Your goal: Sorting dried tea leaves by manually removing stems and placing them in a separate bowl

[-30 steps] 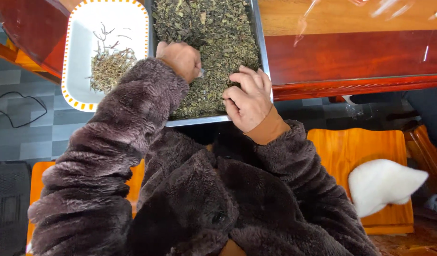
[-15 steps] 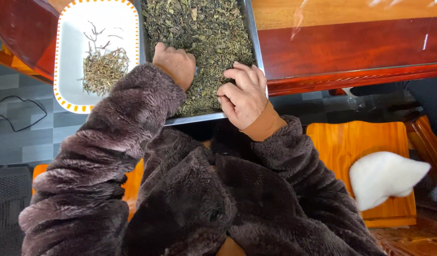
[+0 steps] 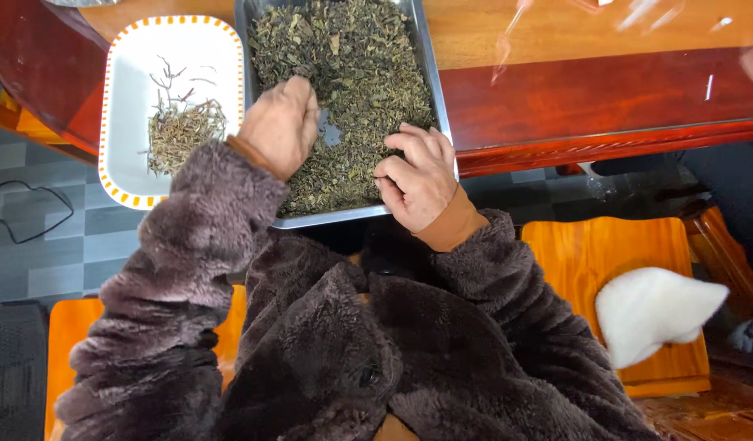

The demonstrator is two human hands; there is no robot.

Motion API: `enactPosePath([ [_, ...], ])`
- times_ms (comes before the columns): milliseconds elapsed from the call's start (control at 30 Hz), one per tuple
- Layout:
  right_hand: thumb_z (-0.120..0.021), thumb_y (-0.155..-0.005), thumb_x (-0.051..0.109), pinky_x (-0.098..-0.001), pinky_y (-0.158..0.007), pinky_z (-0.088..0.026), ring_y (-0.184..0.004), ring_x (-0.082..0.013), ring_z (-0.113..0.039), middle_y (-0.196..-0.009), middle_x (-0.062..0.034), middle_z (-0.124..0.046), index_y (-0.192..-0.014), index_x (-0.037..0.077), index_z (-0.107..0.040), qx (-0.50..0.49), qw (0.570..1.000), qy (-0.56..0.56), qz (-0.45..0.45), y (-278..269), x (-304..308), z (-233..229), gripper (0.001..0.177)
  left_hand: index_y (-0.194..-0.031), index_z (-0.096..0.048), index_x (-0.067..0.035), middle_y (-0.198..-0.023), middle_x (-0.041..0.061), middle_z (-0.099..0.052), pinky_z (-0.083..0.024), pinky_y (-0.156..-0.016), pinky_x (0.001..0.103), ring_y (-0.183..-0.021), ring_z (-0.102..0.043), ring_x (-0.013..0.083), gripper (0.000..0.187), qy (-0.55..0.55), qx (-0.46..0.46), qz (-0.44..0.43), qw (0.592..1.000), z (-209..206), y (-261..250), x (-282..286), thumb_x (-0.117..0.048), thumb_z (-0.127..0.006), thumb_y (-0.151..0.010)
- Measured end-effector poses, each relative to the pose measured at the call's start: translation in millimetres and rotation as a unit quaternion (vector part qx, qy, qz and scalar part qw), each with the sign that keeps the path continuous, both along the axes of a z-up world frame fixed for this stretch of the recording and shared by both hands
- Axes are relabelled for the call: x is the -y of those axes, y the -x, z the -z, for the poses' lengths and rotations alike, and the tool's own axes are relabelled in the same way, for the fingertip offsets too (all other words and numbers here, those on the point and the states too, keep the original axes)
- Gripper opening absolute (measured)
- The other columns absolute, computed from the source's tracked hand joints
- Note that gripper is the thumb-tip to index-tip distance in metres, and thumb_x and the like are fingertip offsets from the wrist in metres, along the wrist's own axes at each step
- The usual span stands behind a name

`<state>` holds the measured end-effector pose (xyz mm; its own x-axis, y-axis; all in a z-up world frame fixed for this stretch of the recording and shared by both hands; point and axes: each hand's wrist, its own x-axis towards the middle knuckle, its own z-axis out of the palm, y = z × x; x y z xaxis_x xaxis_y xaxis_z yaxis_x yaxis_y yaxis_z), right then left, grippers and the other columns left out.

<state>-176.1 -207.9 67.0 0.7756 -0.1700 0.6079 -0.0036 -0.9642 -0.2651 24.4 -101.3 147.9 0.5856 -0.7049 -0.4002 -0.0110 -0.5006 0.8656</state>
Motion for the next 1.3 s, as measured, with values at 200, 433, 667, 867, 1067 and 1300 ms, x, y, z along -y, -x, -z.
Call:
enactPosePath([
  [200,-0.072,-0.09,0.025,-0.0511,-0.113,-0.029,-0.131,-0.031,-0.055,-0.122,-0.0034,-0.062,-0.09,0.021,-0.065,0.019,0.999,0.003,0.032,-4,6,27,0.008,-0.096,-0.058,-0.012,-0.078,0.014,-0.065,-0.057,-0.075,0.051,-0.083,-0.069,0.0398,0.011,0.143,0.49,0.141,0.848,92,-33,-17,-0.02,-0.066,-0.096],
  [433,-0.072,-0.09,0.024,-0.0519,-0.112,-0.03,-0.131,-0.0321,-0.055,-0.123,-0.0046,-0.062,-0.091,0.021,-0.065,0.019,0.999,-0.011,0.033,-6,5,25,0.008,-0.095,-0.073,-0.018,-0.078,0.009,-0.07,-0.058,-0.075,0.043,-0.081,-0.07,0.0331,0.005,0.217,0.465,0.131,0.848,71,-26,-32,-0.014,-0.073,-0.091],
  [667,-0.07,-0.091,0.024,-0.052,-0.112,-0.032,-0.131,-0.0325,-0.055,-0.124,-0.0042,-0.061,-0.092,0.021,-0.064,0.006,0.999,-0.028,0.033,-4,5,24,0.007,-0.102,-0.08,-0.014,-0.096,0.006,-0.079,-0.06,-0.084,0.04,-0.092,-0.074,0.0279,0.013,0.233,0.541,0.095,0.803,60,-39,-72,-0.011,-0.082,-0.089],
  [867,-0.07,-0.09,0.023,-0.0515,-0.111,-0.033,-0.13,-0.0327,-0.056,-0.122,-0.0044,-0.062,-0.092,0.021,-0.064,0.007,0.999,-0.029,0.027,-5,5,22,0.006,-0.108,-0.083,-0.004,-0.097,0.013,-0.078,-0.062,-0.083,0.04,-0.091,-0.074,0.0322,0.01,0.171,0.555,0.022,0.814,62,-74,-121,-0.002,-0.085,-0.098],
  [1067,-0.066,-0.093,0.016,-0.0508,-0.108,-0.036,-0.127,-0.0343,-0.057,-0.12,-0.0065,-0.062,-0.091,0.017,-0.065,0.003,1.0,-0.017,0.009,-4,1,6,0.003,-0.12,-0.083,-0.012,-0.092,0.006,-0.076,-0.058,-0.077,0.038,-0.085,-0.073,0.0252,0.021,0.039,0.558,-0.043,0.828,69,-84,-143,-0.022,-0.085,-0.102],
  [1300,-0.064,-0.094,0.01,-0.0509,-0.107,-0.039,-0.124,-0.0363,-0.059,-0.118,-0.0081,-0.063,-0.092,0.013,-0.067,0.001,1.0,-0.005,0.004,-3,-1,1,0.004,-0.103,-0.076,0.002,-0.105,0.019,-0.077,-0.061,-0.089,0.044,-0.094,-0.073,0.032,0.008,0.193,0.583,0.025,0.789,71,-57,-136,0.008,-0.075,-0.098],
])
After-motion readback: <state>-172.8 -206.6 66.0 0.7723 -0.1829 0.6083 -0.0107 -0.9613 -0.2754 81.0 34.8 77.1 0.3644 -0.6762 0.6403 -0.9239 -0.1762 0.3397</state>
